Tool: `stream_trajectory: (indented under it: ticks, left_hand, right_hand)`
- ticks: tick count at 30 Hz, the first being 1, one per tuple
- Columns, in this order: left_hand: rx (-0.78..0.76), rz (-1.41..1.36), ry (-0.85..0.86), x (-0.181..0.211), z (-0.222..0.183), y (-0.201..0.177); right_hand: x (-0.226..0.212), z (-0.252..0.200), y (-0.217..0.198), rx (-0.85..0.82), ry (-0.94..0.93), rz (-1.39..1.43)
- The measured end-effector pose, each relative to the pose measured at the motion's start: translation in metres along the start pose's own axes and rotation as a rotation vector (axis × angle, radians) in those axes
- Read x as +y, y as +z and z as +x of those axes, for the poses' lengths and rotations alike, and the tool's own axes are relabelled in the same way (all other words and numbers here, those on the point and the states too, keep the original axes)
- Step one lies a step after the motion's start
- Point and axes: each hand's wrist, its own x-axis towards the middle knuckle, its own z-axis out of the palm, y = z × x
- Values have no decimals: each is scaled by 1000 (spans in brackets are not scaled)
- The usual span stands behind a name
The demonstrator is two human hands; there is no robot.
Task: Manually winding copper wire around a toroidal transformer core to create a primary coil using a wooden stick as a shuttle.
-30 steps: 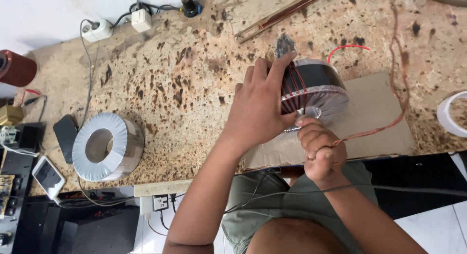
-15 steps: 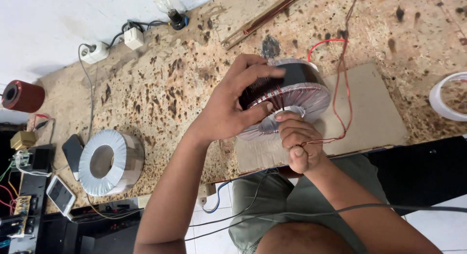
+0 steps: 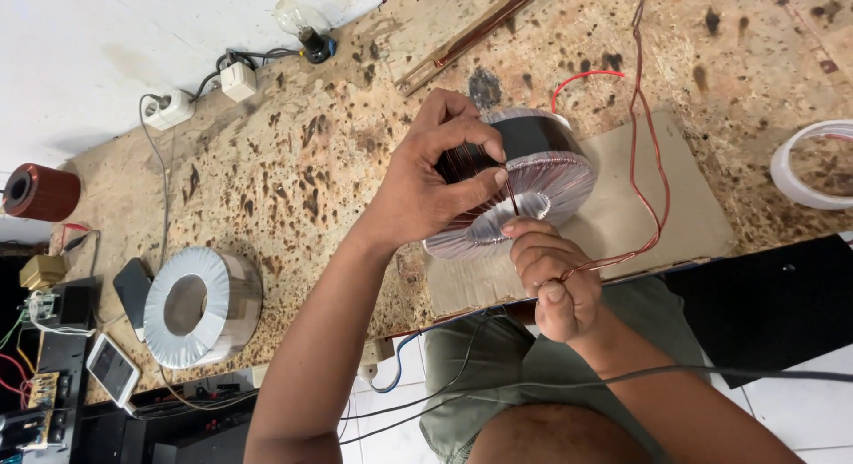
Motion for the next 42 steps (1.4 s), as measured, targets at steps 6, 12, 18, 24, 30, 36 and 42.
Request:
stream_trajectory:
  ticks: [6, 12, 18, 24, 30, 36, 42]
  left_hand:
    - [3, 51, 50, 8, 3, 1]
    - [-55, 216, 15, 15, 5, -2]
    - [-160, 606, -336, 27, 11, 11]
    - [-158, 690, -356, 22, 8, 12]
    - [-121, 729, -260, 27, 3, 17]
    - [-61, 709, -259, 13, 0, 18]
    - [-56, 683, -307, 16, 2, 17]
  right_hand:
    - [24, -5, -4, -112, -44, -62]
    - [47, -6, -1, -147, -173, -104]
    - [47, -4, 1, -162, -168, -92]
    - [28, -29, 0, -96, 76, -17]
    - [-25, -51, -20, 53, 510, 335]
    - [16, 24, -122, 704, 295, -408]
    - [251, 130, -239, 217, 263, -605]
